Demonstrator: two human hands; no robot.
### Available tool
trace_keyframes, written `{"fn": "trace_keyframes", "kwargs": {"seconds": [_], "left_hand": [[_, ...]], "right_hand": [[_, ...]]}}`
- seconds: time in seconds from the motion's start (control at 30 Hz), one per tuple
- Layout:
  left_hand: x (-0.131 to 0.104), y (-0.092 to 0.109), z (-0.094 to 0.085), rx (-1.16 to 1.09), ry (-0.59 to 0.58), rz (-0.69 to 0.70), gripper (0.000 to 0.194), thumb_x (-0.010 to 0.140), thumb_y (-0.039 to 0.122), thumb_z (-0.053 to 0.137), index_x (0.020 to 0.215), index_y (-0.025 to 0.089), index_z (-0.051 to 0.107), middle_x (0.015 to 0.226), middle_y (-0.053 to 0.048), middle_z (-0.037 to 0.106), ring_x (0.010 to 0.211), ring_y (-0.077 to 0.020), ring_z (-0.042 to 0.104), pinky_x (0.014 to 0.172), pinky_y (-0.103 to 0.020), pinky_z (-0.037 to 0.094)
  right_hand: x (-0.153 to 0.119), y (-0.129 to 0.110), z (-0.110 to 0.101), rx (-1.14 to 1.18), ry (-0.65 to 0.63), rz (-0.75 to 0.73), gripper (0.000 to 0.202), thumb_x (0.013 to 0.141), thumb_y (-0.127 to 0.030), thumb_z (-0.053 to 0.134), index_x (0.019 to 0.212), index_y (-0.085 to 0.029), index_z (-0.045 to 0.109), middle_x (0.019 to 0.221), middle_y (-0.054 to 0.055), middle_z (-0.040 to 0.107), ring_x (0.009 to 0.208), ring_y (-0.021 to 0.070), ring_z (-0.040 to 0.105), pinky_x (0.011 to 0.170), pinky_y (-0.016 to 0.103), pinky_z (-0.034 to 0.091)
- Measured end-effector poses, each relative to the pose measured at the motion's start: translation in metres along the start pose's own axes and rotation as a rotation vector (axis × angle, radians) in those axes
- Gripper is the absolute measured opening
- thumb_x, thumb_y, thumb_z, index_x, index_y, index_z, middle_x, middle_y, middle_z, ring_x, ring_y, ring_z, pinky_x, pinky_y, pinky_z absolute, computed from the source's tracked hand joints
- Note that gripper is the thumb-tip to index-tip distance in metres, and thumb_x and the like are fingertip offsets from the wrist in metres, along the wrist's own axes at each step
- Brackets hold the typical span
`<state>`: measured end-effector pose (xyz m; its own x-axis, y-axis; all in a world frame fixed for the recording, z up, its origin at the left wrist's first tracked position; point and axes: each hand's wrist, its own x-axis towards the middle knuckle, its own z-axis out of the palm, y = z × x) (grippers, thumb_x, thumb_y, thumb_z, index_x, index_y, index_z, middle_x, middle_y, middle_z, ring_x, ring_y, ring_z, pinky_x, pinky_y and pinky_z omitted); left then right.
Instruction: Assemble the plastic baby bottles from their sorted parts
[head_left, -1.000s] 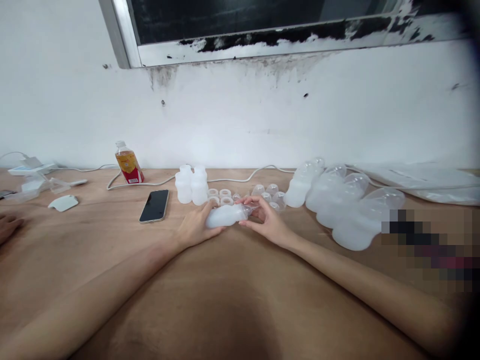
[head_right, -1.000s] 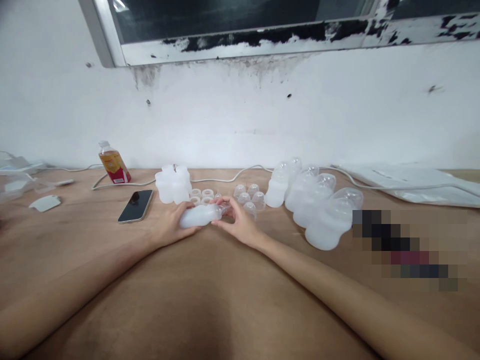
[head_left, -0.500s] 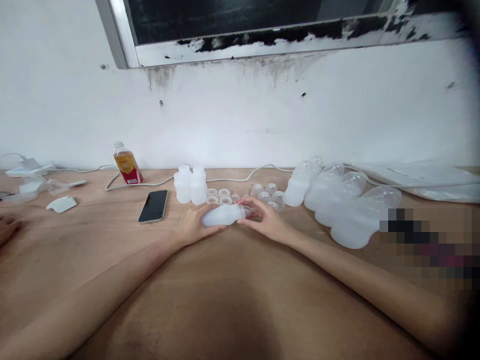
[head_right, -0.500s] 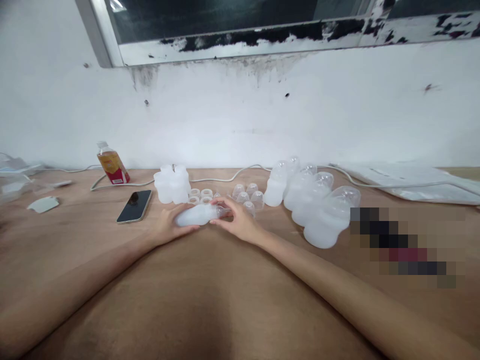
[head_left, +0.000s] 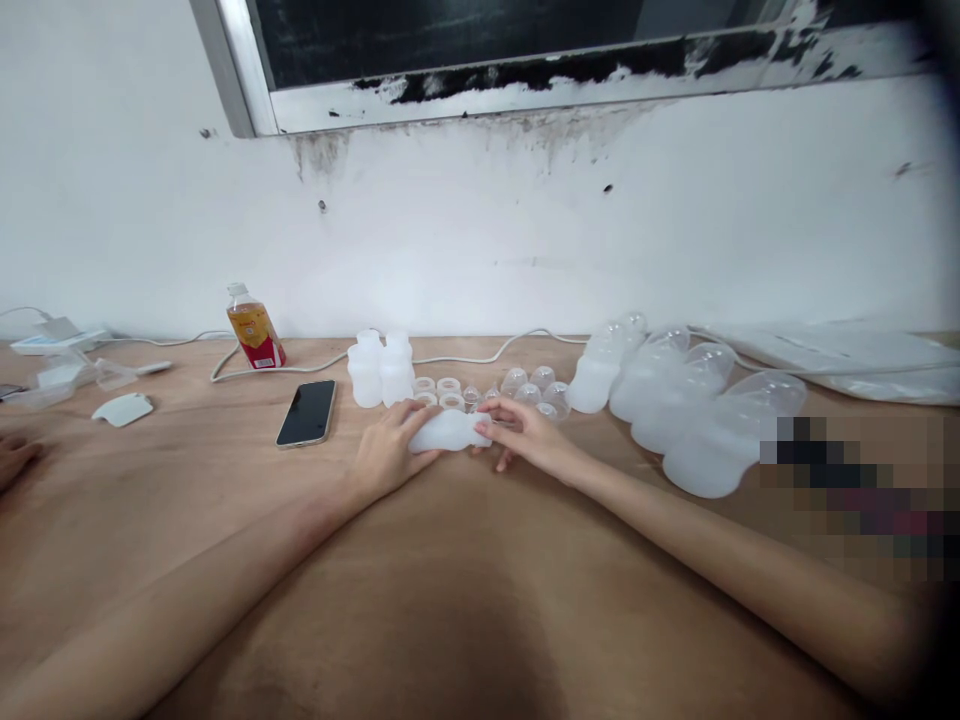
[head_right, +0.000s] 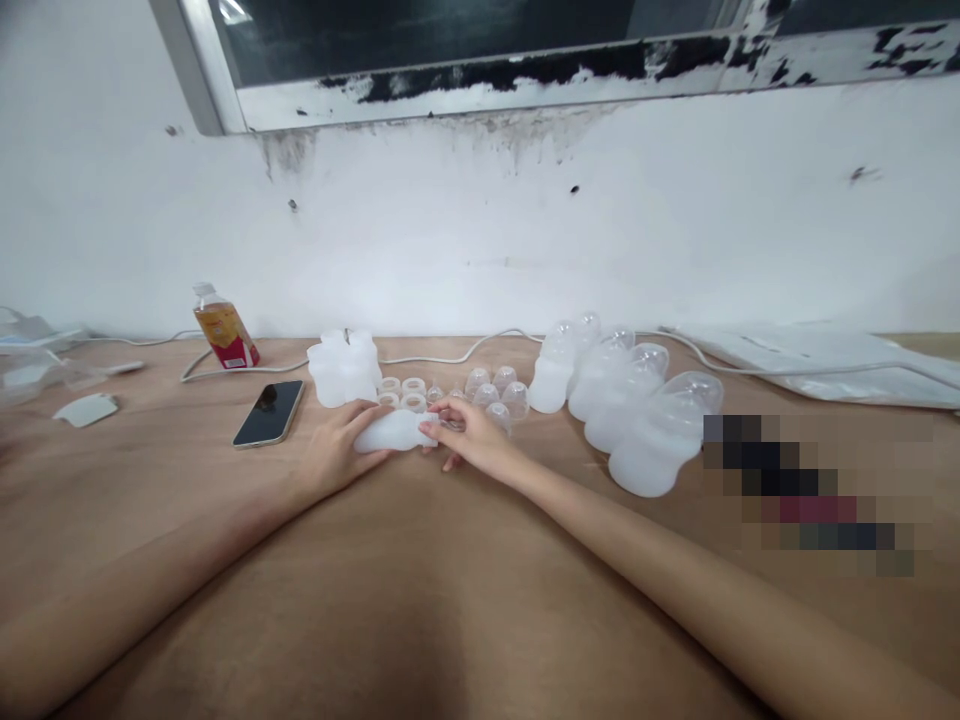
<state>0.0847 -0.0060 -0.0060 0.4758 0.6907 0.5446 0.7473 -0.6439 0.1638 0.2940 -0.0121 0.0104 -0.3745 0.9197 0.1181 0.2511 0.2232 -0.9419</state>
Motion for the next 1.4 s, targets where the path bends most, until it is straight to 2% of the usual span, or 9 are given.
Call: {"fn": "trace_keyframes", "kwargs": {"seconds": [0.17,0.27,0.43,0.67,0.83,0.93,1.07,1.23,1.4], "left_hand": [[0.001,-0.001,-0.003,-0.074,-0.069,-0.062,0.051,0.07,0.051,0.051,0.113,0.025,0.045,0.102,-0.003,0.055,0.088,-0.0197,0.055,0.075,-0.031,0.045],[0.002,0.0,-0.005,-0.1,-0.076,-0.058,0.052,0.069,0.053,0.051,0.112,0.025,0.045,0.102,-0.003,0.056,0.089,-0.0196,0.055,0.074,-0.03,0.045],[0.0,0.003,-0.005,-0.058,-0.075,-0.043,0.05,0.071,0.05,0.05,0.114,0.026,0.044,0.104,-0.002,0.055,0.089,-0.0192,0.055,0.072,-0.029,0.046],[-0.003,0.004,-0.004,0.036,-0.001,0.108,0.047,0.075,0.045,0.049,0.116,0.024,0.043,0.105,-0.005,0.053,0.094,-0.0194,0.052,0.076,-0.031,0.044],[-0.002,0.005,-0.003,-0.007,-0.015,-0.004,0.05,0.073,0.049,0.048,0.116,0.024,0.043,0.106,-0.004,0.052,0.091,-0.0194,0.054,0.074,-0.029,0.046],[-0.001,0.004,-0.002,-0.022,0.007,-0.039,0.052,0.072,0.05,0.049,0.116,0.024,0.042,0.105,-0.003,0.053,0.09,-0.019,0.054,0.076,-0.03,0.046],[-0.002,0.001,-0.004,0.047,0.03,0.091,0.045,0.076,0.041,0.048,0.117,0.022,0.042,0.105,-0.006,0.052,0.094,-0.0197,0.051,0.077,-0.031,0.044],[-0.004,-0.001,-0.008,0.256,0.093,0.265,0.042,0.079,0.036,0.045,0.118,0.021,0.042,0.104,-0.011,0.052,0.092,-0.0232,0.05,0.073,-0.034,0.042],[-0.003,0.005,-0.007,0.188,0.069,0.209,0.043,0.078,0.04,0.046,0.116,0.02,0.042,0.104,-0.009,0.053,0.091,-0.0214,0.051,0.076,-0.033,0.041]], "right_hand": [[-0.003,-0.002,-0.004,-0.308,0.048,-0.305,0.028,0.07,-0.024,0.059,0.096,-0.021,0.05,0.108,0.004,0.049,0.1,0.0181,0.048,0.078,0.032,0.046],[-0.004,-0.005,-0.006,-0.405,0.03,-0.391,0.027,0.071,-0.022,0.057,0.098,-0.021,0.05,0.109,0.004,0.05,0.104,0.0181,0.045,0.081,0.032,0.043],[-0.002,-0.002,-0.003,-0.31,0.087,-0.196,0.034,0.07,-0.034,0.059,0.098,-0.02,0.048,0.104,0.006,0.052,0.084,0.0159,0.055,0.063,0.027,0.049],[-0.003,-0.01,0.0,-0.166,-0.06,0.092,0.044,0.082,-0.052,0.03,0.08,-0.013,0.05,0.056,0.003,0.057,0.042,0.0106,0.054,0.033,0.018,0.036],[-0.006,-0.018,-0.011,-0.436,-0.07,-0.152,0.042,0.075,-0.044,0.049,0.111,-0.021,0.044,0.109,0.007,0.053,0.079,0.0153,0.058,0.057,0.025,0.048],[-0.007,-0.017,-0.013,-0.508,-0.045,-0.252,0.045,0.07,-0.035,0.058,0.111,-0.024,0.045,0.118,0.005,0.047,0.093,0.0173,0.053,0.07,0.028,0.047],[-0.008,-0.016,-0.005,-0.255,-0.096,-0.068,0.032,0.074,-0.043,0.051,0.09,-0.016,0.05,0.086,0.007,0.06,0.065,0.0138,0.059,0.046,0.022,0.044],[-0.008,-0.018,0.004,0.115,-0.173,0.268,0.044,0.078,-0.056,0.036,0.069,-0.014,0.046,0.045,-0.002,0.051,0.031,0.0055,0.043,0.029,0.015,0.026],[-0.008,-0.019,0.002,-0.135,-0.13,0.269,0.058,0.081,-0.06,0.019,0.061,-0.014,0.048,0.043,0.001,0.05,0.033,0.0074,0.044,0.034,0.018,0.031]]}}
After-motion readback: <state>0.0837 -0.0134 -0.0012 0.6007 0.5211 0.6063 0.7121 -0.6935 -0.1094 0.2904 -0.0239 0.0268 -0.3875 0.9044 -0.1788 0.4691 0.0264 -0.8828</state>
